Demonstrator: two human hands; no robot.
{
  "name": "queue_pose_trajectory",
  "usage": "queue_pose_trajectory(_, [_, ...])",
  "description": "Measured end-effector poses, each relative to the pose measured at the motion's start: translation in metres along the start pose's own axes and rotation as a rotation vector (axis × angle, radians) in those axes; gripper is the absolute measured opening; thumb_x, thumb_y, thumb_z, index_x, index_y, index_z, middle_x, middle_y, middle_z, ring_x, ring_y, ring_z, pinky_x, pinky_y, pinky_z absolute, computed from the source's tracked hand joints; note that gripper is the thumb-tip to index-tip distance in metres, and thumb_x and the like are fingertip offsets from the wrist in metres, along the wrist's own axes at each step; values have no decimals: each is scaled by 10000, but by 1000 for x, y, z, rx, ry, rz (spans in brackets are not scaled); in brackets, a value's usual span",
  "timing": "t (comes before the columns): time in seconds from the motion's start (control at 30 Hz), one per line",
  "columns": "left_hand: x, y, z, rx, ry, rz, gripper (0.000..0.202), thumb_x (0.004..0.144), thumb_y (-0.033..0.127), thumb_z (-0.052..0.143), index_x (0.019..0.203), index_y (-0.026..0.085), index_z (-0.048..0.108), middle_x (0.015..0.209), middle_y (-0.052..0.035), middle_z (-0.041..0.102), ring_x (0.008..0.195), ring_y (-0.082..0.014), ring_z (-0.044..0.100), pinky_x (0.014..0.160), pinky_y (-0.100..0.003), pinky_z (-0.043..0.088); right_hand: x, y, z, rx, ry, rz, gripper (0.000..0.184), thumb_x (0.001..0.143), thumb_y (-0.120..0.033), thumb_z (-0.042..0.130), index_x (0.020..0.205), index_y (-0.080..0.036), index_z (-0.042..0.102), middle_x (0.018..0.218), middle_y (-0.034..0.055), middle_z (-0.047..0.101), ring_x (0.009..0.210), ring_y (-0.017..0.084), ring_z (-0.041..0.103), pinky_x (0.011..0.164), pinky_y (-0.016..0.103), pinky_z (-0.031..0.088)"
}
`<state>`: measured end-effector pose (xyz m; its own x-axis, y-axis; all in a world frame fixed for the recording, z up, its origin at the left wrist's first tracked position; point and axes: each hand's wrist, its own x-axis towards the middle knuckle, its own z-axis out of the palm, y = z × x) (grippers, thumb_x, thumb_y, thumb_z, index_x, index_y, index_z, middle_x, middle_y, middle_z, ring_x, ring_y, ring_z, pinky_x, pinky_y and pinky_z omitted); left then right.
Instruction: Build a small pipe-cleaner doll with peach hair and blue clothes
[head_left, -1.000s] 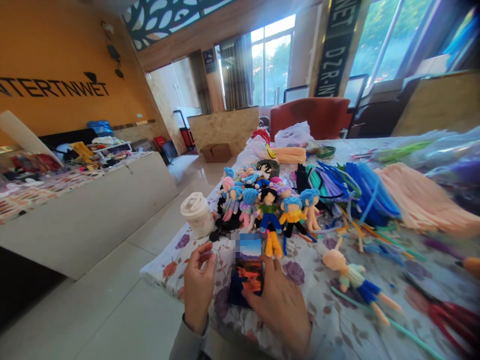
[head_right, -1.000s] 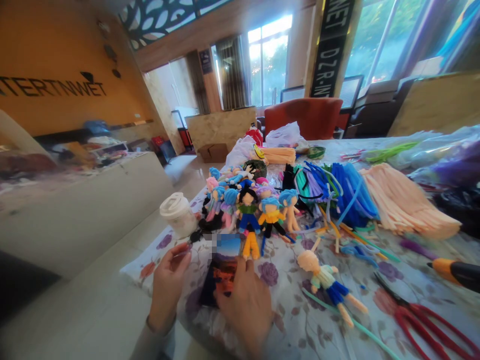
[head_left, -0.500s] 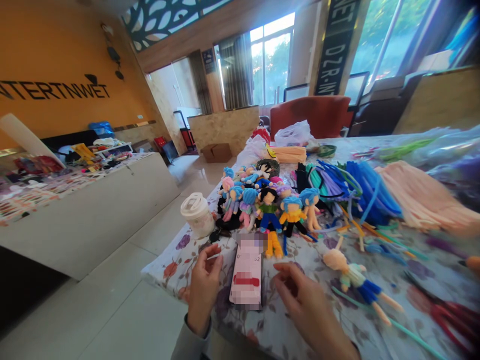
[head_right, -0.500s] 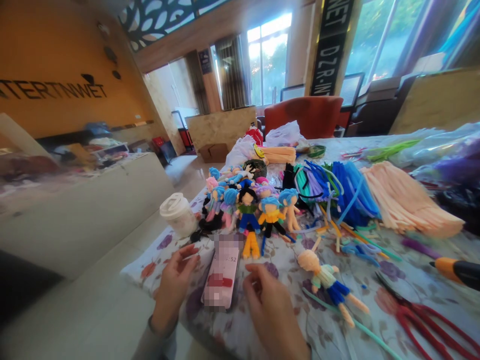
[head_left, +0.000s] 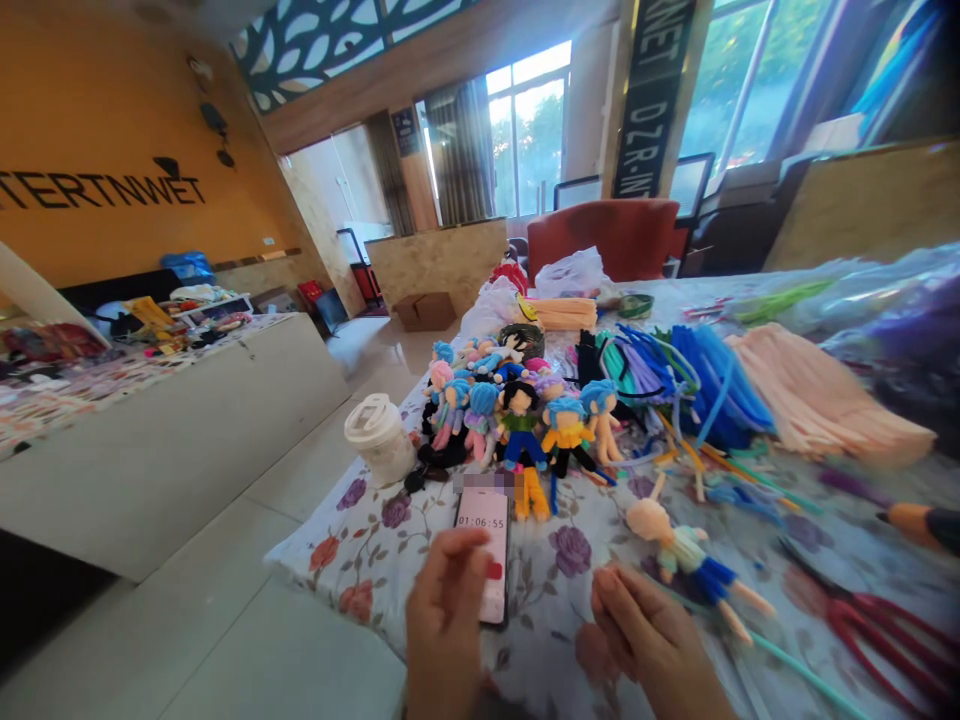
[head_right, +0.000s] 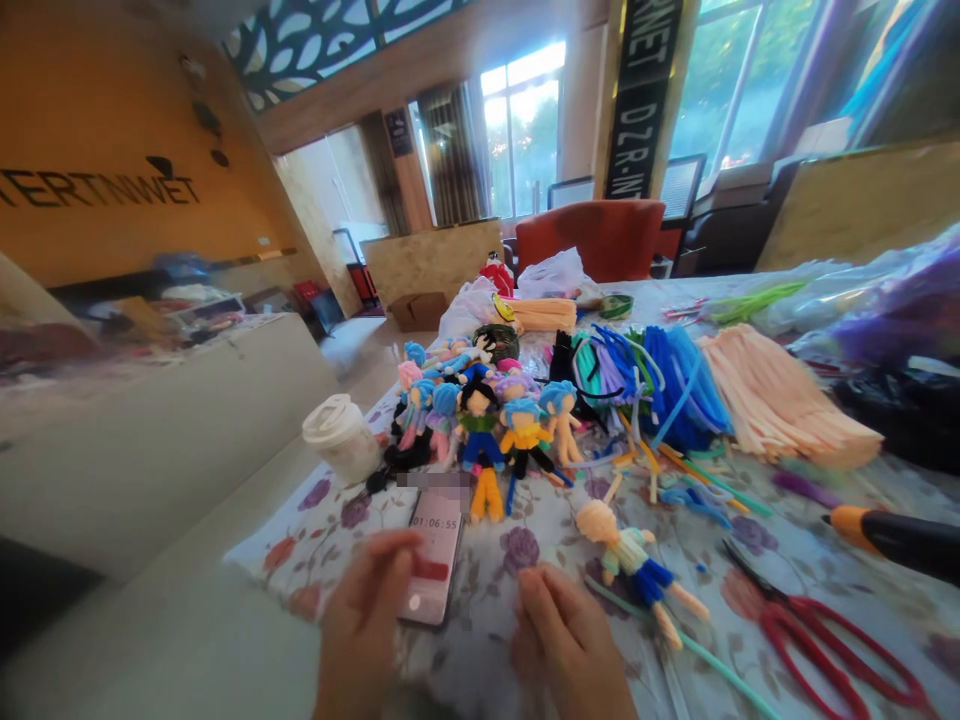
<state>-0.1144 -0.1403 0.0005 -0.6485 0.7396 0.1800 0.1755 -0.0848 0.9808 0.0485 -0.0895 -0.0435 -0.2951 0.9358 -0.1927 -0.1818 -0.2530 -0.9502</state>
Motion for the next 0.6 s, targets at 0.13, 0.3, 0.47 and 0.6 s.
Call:
queue_pose_trajectory(0.13, [-40,-10,39,-148,-167,-15,239,757,437,685,859,232,751,857,-54,724,750,-194,669,722,-290,541,-13,-10,0,226,-55,118,504,645,-595,777,826,-163,591,474,-78,404,418,61,364,419,171,284])
queue_pose_trajectory(0.3, [-57,-13,66,-208,-189,13,248,744,449,702,871,255,790,907,-84,749,874,-244,675,798,-321,539,-25,-9,-8,242,-104,118,486,725,-650,679,661,-180,573,390,-76,330,366,57,268,377,183,256])
queue_pose_trajectory(0.47, [-58,4,81,-325,-226,-155,208,754,423,705,770,225,768,798,-63,755,752,-205,678,713,-270,533,-33,-1,-16,180,-127,106,558,775,-700,571,495,-217,552,351,-30,343,330,91,317,327,208,286])
queue_pose_trajectory(0.6, [-60,2,93,-577,-263,-360,263,726,456,730,697,197,690,683,-37,720,656,-173,662,647,-248,519,-38,-6,-14,190,-80,62,501,773,-664,615,762,-175,719,439,-4,517,417,122,508,431,209,446])
